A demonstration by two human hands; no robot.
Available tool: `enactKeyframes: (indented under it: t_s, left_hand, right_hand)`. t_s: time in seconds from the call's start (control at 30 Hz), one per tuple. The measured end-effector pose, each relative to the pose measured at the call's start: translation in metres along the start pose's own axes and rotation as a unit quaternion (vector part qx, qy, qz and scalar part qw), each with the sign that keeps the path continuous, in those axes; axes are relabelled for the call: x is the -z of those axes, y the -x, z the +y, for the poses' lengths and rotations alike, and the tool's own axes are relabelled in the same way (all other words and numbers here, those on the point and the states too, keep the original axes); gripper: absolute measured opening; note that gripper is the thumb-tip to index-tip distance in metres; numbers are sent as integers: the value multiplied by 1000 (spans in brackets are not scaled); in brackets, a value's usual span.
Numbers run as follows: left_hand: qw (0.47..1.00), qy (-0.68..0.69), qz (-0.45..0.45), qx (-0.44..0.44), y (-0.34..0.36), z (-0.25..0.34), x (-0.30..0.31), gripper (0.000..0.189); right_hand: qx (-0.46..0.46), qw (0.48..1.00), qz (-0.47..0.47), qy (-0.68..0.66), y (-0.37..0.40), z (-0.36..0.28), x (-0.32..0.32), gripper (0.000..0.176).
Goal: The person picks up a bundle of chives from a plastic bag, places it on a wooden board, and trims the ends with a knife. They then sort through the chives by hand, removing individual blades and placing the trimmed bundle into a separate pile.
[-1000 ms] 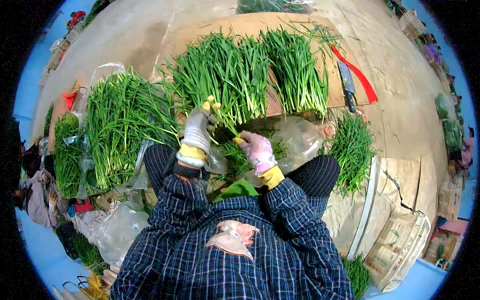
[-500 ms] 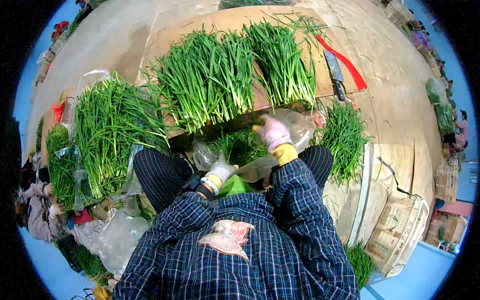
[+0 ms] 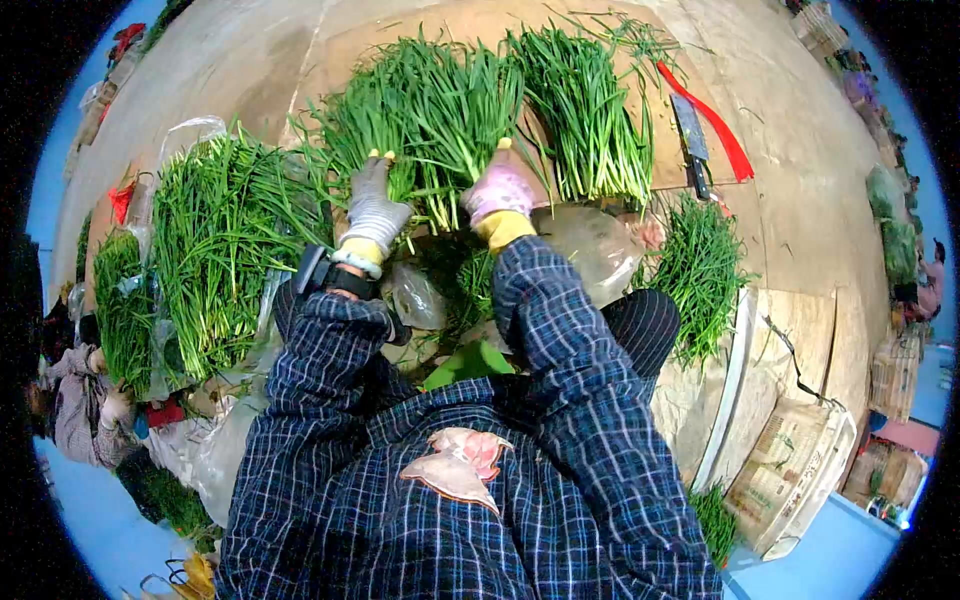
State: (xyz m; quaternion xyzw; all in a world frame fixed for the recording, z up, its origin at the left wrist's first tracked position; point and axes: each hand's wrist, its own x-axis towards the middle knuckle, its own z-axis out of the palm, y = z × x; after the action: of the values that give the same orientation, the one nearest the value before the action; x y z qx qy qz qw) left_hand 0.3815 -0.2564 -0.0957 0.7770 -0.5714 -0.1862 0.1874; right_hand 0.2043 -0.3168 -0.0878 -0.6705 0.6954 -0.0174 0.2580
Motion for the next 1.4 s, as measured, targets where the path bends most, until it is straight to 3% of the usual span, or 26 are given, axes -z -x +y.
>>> enactKeyframes:
  t_s: [0.03, 0.07, 0.1, 0.17, 0.2, 0.37, 0.43, 0.47, 0.5, 0.63, 0.7, 0.73, 0.77, 0.83, 0.9, 0.97, 1.0, 1.03, 1.1, 1.17, 1.2, 1.23, 1.3, 1.33, 1.37, 1.4]
  left_hand:
    - [999, 38, 26, -23, -1, -13, -1, 82]
    - [997, 52, 39, -41, -3, -24, -2, 82]
    - [995, 67, 53, -57, -5, -33, -6, 82]
    - [995, 59, 53, -59, -1, -27, 4, 79]
    - [997, 33, 43, -50, 2, -19, 11, 78]
    - [993, -104, 54, -34, 26, 29, 42, 86]
    - [989, -124, 46, -68, 17, 33, 41, 90]
    - [989, -127, 39, -67, 11, 32, 38, 89]
    - [989, -130, 34, -65, 4, 29, 35, 89]
    - [988, -151, -39, 12, -12, 19, 22, 84]
    - [997, -60, -29, 36, -17, 6, 16, 85]
    - [997, -53, -39, 39, -18, 2, 18, 87]
    - [998, -34, -41, 20, -21, -5, 17, 89]
    - [998, -7, -59, 23, -19, -5, 23, 87]
    - [999, -6, -34, 22, -9, 2, 27, 86]
    - [983, -144, 106, -38, 7, 21, 39, 79]
    - [974, -120, 140, -128, 12, 28, 41, 65]
    - [959, -140, 90, -228, 13, 37, 45, 47]
    - [903, -189, -21, -386, -2, 30, 11, 38]
    - [890, -273, -126, -343, -6, 37, 11, 32]
    - [894, -276, -124, -330, -10, 33, 8, 31]
    - [898, -278, -125, -317, -13, 30, 5, 30]
    - [904, -271, -133, -304, -17, 29, 1, 30]
    - [908, -268, -144, -289, -16, 30, 2, 30]
    - [912, -264, -153, -276, -16, 32, 3, 30]
    - [919, -247, -153, -267, -16, 32, 2, 30]
  right_hand:
    - [20, 999, 18, -42, -1, 6, 6, 101]
    - [-18, 997, 17, -67, -3, 12, 13, 94]
    - [-4, 999, 34, -38, -35, 33, -4, 94]
    - [-51, 997, -41, -37, -22, 23, 25, 96]
    - [-26, 997, -48, -48, -20, 23, 26, 97]
    - [37, 999, 26, -20, 5, 8, 13, 123]
    - [-15, 1000, -26, -6, 24, -18, 22, 128]
    - [4, 1000, 8, -16, 24, -17, 4, 130]
    - [-36, 997, -71, 15, 22, -24, 6, 129]
    - [-52, 987, -8, 149, 39, -49, -11, 118]
    - [-74, 993, -22, 85, 34, -47, -2, 107]
    - [-35, 996, 28, 71, 26, -33, -4, 94]
    - [14, 990, 135, 38, 9, -9, -23, 87]
    - [-24, 994, 54, 93, 5, -12, 3, 82]
    - [-23, 994, 66, 79, 1, -6, 1, 77]
    - [23, 990, 110, 83, -13, 4, -12, 74]
    - [-6, 993, 72, 90, -10, -2, -4, 72]
    - [-15, 993, 79, 81, -4, -7, 0, 72]
    - [-4, 997, 65, 39, -8, -3, 0, 75]
    - [23, 994, 98, 35, -9, 2, 2, 80]
    - [-22, 998, 49, 40, -4, -7, 16, 85]
    - [6, 996, 82, 46, -9, -2, 18, 85]
    - [7, 997, 62, 40, -15, -1, 39, 92]
    - [-1, 999, 36, 28, -20, -2, 54, 92]
    - [45, 995, 55, 70, -25, -1, 70, 80]
    - [48, 994, 55, 78, -25, -4, 92, 83]
